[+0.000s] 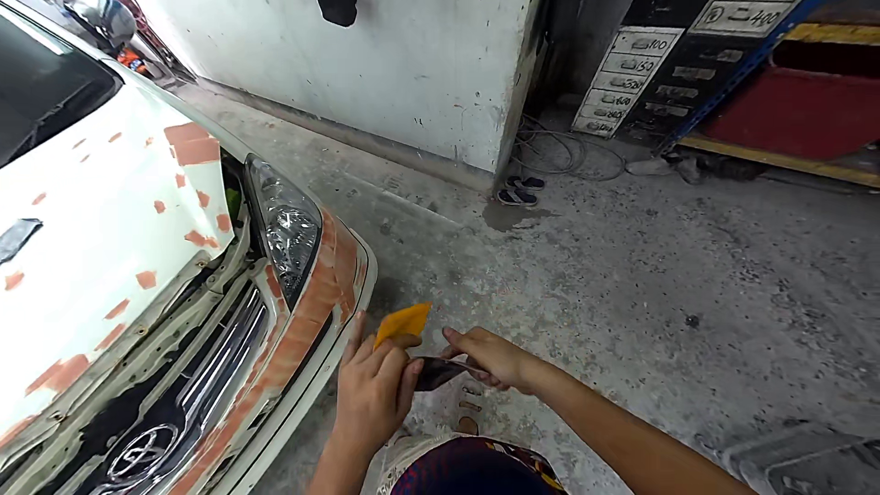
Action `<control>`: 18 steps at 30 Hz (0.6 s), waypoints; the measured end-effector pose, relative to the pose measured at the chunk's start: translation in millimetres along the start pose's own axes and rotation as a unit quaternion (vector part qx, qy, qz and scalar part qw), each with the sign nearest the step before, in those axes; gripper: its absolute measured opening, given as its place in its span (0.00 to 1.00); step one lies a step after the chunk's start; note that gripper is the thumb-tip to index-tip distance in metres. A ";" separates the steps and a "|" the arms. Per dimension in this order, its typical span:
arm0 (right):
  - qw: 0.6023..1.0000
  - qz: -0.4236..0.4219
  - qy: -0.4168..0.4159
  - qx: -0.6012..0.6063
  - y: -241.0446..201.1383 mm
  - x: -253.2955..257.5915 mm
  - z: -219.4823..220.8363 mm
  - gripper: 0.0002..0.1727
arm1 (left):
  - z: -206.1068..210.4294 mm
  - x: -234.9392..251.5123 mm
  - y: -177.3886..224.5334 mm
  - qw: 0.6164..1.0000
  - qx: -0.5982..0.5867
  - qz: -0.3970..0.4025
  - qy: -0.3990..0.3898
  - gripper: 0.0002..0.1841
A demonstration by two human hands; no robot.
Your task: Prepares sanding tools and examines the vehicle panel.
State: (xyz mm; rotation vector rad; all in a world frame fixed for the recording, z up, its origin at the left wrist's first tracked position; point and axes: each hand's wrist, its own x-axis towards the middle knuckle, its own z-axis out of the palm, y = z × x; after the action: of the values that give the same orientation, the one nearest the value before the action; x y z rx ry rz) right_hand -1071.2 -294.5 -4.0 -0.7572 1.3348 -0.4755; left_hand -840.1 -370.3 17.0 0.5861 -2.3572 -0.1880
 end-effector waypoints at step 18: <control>0.838 -0.393 0.327 0.189 13.0 28.0 54.8 0.43 | -22.3 -53.7 29.9 0.645 -0.698 -0.308 0.038 0.18</control>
State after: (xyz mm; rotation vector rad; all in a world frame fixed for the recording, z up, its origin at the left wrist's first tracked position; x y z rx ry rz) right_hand -1013.7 -293.4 -29.7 -0.8184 1.4251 -1.7367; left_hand -800.7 -318.5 10.4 0.4745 -1.1496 -1.9756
